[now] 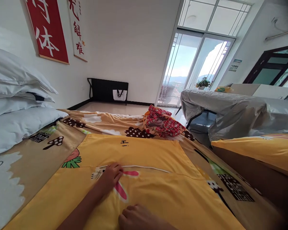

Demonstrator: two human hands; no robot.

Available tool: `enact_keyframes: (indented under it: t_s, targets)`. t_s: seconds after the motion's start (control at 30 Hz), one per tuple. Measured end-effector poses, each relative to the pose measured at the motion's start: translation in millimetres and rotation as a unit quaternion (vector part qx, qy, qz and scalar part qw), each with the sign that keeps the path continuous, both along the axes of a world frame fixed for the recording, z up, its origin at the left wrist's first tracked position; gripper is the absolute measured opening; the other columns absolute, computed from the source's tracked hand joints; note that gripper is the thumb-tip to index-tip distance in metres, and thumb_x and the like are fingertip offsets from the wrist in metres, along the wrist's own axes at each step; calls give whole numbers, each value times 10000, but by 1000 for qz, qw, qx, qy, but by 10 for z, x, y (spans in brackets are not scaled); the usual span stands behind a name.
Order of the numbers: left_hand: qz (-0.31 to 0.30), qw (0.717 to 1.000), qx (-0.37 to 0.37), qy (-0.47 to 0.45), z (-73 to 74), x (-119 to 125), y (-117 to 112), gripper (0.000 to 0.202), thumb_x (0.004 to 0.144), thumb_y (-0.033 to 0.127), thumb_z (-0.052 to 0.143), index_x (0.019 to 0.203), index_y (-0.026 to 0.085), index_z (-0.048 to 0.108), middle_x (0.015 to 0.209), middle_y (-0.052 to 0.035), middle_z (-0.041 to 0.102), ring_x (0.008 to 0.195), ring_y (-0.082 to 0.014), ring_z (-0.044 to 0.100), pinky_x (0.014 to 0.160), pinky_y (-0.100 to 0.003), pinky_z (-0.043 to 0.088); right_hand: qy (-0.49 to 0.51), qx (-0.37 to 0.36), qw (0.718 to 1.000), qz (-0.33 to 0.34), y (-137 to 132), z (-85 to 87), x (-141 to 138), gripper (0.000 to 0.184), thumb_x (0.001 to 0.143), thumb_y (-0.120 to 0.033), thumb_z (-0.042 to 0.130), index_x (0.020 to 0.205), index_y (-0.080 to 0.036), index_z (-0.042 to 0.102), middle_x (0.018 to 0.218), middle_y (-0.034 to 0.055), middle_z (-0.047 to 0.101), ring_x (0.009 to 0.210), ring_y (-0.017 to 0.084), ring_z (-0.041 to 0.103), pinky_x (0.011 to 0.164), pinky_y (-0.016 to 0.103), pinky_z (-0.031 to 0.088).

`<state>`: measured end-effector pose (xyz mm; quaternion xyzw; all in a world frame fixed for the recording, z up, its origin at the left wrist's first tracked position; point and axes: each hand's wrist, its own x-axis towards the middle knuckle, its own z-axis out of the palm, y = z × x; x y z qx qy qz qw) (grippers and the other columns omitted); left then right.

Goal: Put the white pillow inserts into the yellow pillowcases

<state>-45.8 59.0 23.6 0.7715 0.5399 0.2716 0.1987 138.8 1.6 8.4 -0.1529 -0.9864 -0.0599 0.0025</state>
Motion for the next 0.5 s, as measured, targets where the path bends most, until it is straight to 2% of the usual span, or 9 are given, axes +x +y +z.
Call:
enact_keyframes:
  t_s: [0.1,0.23,0.4,0.5]
  targets:
    - [1,1000,0,0,33,10,-10,207,883,245,424,910,184,620,1008,-66,629,979,-213,553,900,-375,377,-14,-12,1000,19,-42,78,-4,242,876,-397,604,773,-181,566,662,-12,667,535,136,613,381,277,203]
    - [-3,1000,1,10,58,17,-14,195,893,257,434,918,182,612,1001,-61,628,963,-209,555,888,-379,379,-6,-46,998,40,-58,161,36,256,925,-410,530,796,-190,553,695,-19,672,552,116,611,394,254,225]
    - [-9,999,15,45,41,25,-30,226,922,292,404,981,192,598,1059,-71,608,1009,-221,537,913,-395,376,-1,-135,986,101,-45,47,125,116,921,-323,552,926,-208,534,755,-52,670,585,94,601,434,216,290]
    - [-14,998,21,65,33,32,-32,232,925,292,396,1005,196,592,1083,-76,601,1023,-223,531,919,-397,378,-29,-167,980,109,-29,-1,136,83,903,-264,571,965,-224,533,741,-61,667,571,104,595,430,225,280]
